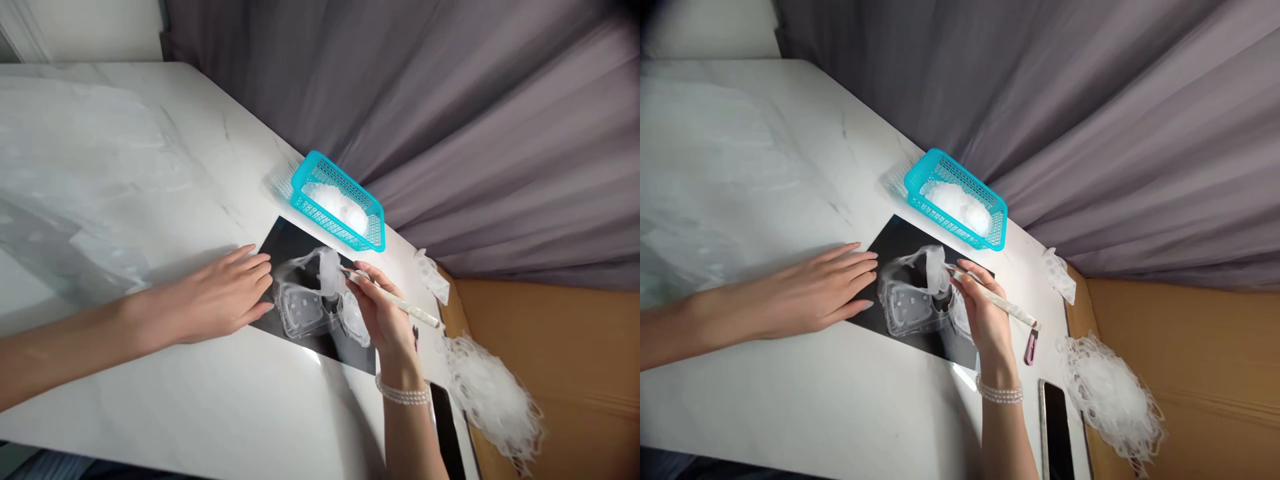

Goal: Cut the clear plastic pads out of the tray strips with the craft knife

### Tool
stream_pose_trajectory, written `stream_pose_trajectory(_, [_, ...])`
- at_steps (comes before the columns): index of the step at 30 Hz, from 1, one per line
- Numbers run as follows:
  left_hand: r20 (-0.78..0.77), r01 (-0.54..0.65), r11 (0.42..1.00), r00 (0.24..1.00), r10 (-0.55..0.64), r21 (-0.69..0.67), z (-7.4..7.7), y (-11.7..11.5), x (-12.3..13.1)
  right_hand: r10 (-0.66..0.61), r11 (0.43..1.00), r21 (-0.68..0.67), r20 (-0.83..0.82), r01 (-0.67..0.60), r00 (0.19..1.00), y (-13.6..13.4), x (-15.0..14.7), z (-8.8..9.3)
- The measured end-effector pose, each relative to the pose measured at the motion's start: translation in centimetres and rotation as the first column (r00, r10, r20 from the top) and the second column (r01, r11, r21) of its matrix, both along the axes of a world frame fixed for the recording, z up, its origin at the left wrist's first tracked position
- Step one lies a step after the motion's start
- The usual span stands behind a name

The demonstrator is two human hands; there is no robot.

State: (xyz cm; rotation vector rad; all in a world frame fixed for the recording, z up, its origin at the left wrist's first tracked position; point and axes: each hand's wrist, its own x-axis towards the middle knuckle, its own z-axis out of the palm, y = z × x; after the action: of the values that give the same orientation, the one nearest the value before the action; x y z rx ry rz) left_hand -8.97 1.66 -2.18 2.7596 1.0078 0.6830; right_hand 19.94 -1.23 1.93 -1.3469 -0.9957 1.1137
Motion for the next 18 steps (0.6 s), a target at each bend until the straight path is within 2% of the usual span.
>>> stream_pose_trajectory(2, [-0.014, 0.023, 0.996, 1.000, -0.024, -0.087, 1.6, 0.6, 0.8, 0.084, 0.996, -0.011, 0.010, -0.084, 0.996, -0.1, -2.2, 1.0])
stream_pose_trajectory(3, [0.018, -0.002, 0.989, 1.000, 0.005, -0.151, 2.2, 0.9, 1.3, 0.118, 0.993, -0.017, 0.027, -0.118, 0.993, -0.1, -3.0, 1.4])
stream_pose_trajectory(5, [0.158, -0.088, 0.931, 0.976, 0.152, -0.355, 3.1, 1.5, 2.4, 0.176, 0.984, -0.034, 0.058, -0.174, 0.983, -0.3, -3.6, 2.2])
stream_pose_trajectory(6, [0.224, -0.101, 0.869, 0.946, 0.234, -0.484, 3.2, 1.7, 2.9, 0.196, 0.980, -0.043, 0.067, -0.193, 0.978, -0.4, -3.7, 2.4])
stream_pose_trajectory(8, [0.281, -0.060, 0.697, 0.887, 0.366, -0.715, 3.0, 2.1, 3.7, 0.213, 0.976, -0.054, 0.072, -0.210, 0.974, -0.7, -3.6, 2.6])
stream_pose_trajectory(10, [0.280, 0.010, 0.549, 0.867, 0.411, -0.836, 2.4, 2.3, 4.1, 0.208, 0.977, -0.065, 0.056, -0.205, 0.976, -0.8, -3.4, 2.5])
stream_pose_trajectory(11, [0.289, 0.039, 0.516, 0.864, 0.413, -0.856, 2.1, 2.4, 4.1, 0.205, 0.977, -0.070, 0.038, -0.202, 0.978, -0.8, -3.3, 2.4])
stream_pose_trajectory(15, [0.379, 0.103, 0.531, 0.813, 0.442, -0.841, 0.9, 2.6, 3.9, 0.198, 0.977, -0.071, -0.027, -0.199, 0.980, -0.8, -3.1, 1.6])
stream_pose_trajectory(18, [0.412, 0.118, 0.536, 0.779, 0.472, -0.836, 0.6, 2.7, 3.9, 0.199, 0.978, -0.064, 0.031, -0.197, 0.979, -0.7, -3.4, 0.9])
